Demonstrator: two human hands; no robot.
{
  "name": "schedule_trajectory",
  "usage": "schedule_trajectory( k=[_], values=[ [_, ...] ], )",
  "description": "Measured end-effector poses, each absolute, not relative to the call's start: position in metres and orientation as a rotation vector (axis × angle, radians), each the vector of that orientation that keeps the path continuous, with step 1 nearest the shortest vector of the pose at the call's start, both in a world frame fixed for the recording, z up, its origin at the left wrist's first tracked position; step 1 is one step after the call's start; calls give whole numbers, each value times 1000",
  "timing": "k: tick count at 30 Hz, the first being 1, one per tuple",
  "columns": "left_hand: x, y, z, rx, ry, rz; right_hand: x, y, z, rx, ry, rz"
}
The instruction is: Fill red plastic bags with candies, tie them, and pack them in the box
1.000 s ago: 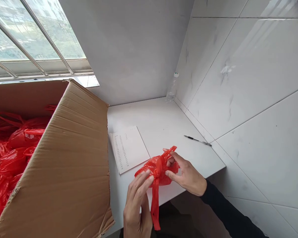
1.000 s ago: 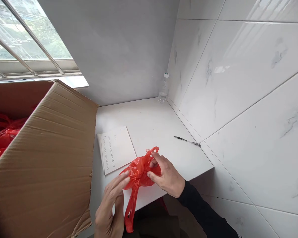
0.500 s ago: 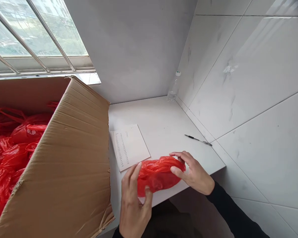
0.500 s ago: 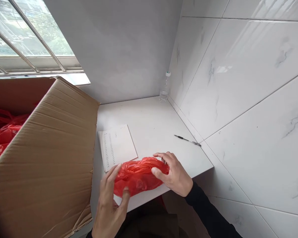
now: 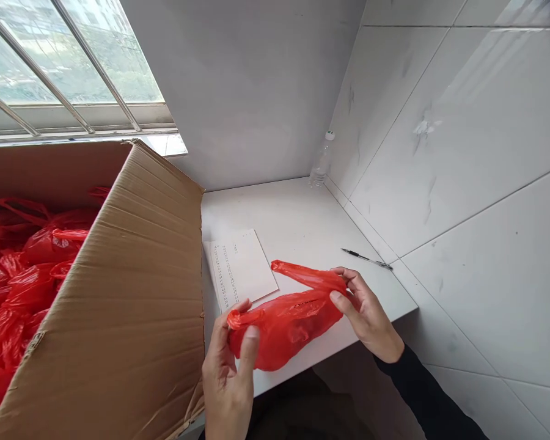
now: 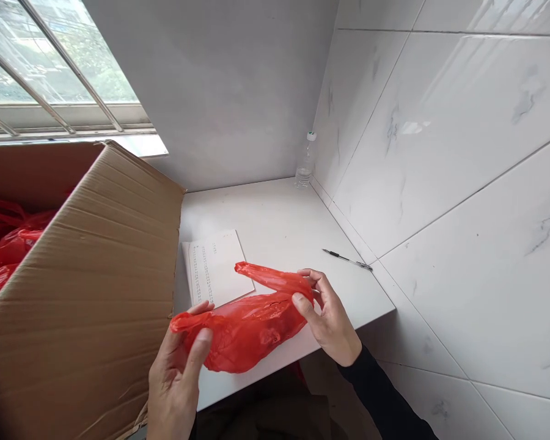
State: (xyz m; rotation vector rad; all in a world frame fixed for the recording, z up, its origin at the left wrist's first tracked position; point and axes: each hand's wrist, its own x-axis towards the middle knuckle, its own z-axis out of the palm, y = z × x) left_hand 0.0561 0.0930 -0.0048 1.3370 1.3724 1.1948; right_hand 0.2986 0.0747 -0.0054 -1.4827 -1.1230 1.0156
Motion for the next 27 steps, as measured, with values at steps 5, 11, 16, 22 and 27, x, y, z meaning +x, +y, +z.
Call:
schedule_trajectory(
  k=[5, 11, 16, 22, 27],
  values=[
    [60, 91, 3, 1411, 1352, 1132, 292, 76, 10, -1558, -1216, 993],
    [52, 87, 9, 1163, 1315, 1298, 293, 73, 9, -1558, -1144, 904],
    [61, 87, 25, 807, 1040, 1260, 286, 70, 8, -1410, -1171, 974],
    [65, 97, 35, 597, 820, 1233, 274, 72, 1, -1241, -1187, 1056],
    [66, 92, 13, 801, 1146, 1151, 250, 67, 14, -1226, -1290, 1176]
  ],
)
